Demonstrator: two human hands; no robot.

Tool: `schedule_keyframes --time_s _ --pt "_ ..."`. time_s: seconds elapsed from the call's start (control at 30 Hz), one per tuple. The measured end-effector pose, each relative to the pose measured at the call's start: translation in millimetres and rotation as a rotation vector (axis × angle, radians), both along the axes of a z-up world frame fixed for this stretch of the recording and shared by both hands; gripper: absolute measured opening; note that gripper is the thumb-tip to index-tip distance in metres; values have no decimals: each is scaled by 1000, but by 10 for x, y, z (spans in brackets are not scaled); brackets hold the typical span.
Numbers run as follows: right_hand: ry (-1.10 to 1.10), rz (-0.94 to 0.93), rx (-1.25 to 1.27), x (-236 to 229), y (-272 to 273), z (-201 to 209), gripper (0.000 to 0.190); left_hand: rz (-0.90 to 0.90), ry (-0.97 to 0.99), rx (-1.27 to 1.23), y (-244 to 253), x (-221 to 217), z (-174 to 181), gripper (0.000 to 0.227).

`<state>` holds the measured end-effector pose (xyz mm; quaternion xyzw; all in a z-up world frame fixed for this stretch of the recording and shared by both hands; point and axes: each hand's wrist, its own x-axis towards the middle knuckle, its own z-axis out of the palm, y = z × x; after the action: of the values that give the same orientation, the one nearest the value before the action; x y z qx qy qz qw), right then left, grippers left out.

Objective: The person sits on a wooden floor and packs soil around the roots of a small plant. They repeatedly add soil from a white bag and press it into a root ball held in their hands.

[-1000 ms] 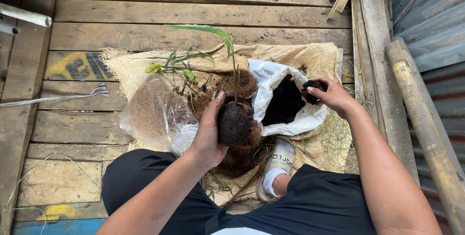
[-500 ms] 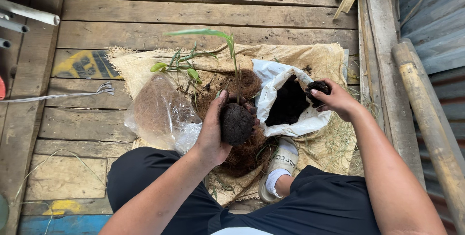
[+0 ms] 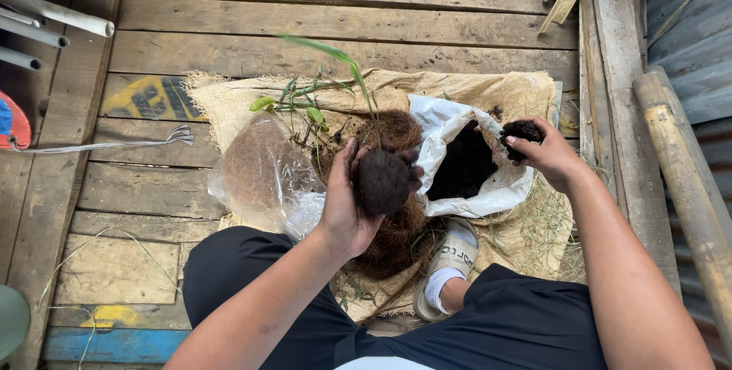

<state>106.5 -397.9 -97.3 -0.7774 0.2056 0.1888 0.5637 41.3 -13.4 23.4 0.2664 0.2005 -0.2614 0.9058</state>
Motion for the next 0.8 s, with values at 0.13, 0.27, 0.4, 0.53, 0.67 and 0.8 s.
schedule_keyframes --time_s 0.13,0.27,0.4,0.53,0.67,0.8 --pt "8 -18 20 -32 -53 2 50 -66 -49 64 22 25 83 56" --pt "6 -20 -11 -40 -96 -9 46 -74 4 88 -11 -16 92 50" --pt "2 -19 -69 -58 -119 -26 46 -43 53 -109 -22 -31 15 58" --pt "-26 -14 -27 -30 -87 -38 43 -15 2 -109 -4 -59 -53 65" --pt "-39 -26 -2 -27 -34 -16 43 -11 -16 -71 5 -72 -79 67" --pt "-94 -24 10 -40 47 54 42 -21 -35 -53 3 -73 -90 67"
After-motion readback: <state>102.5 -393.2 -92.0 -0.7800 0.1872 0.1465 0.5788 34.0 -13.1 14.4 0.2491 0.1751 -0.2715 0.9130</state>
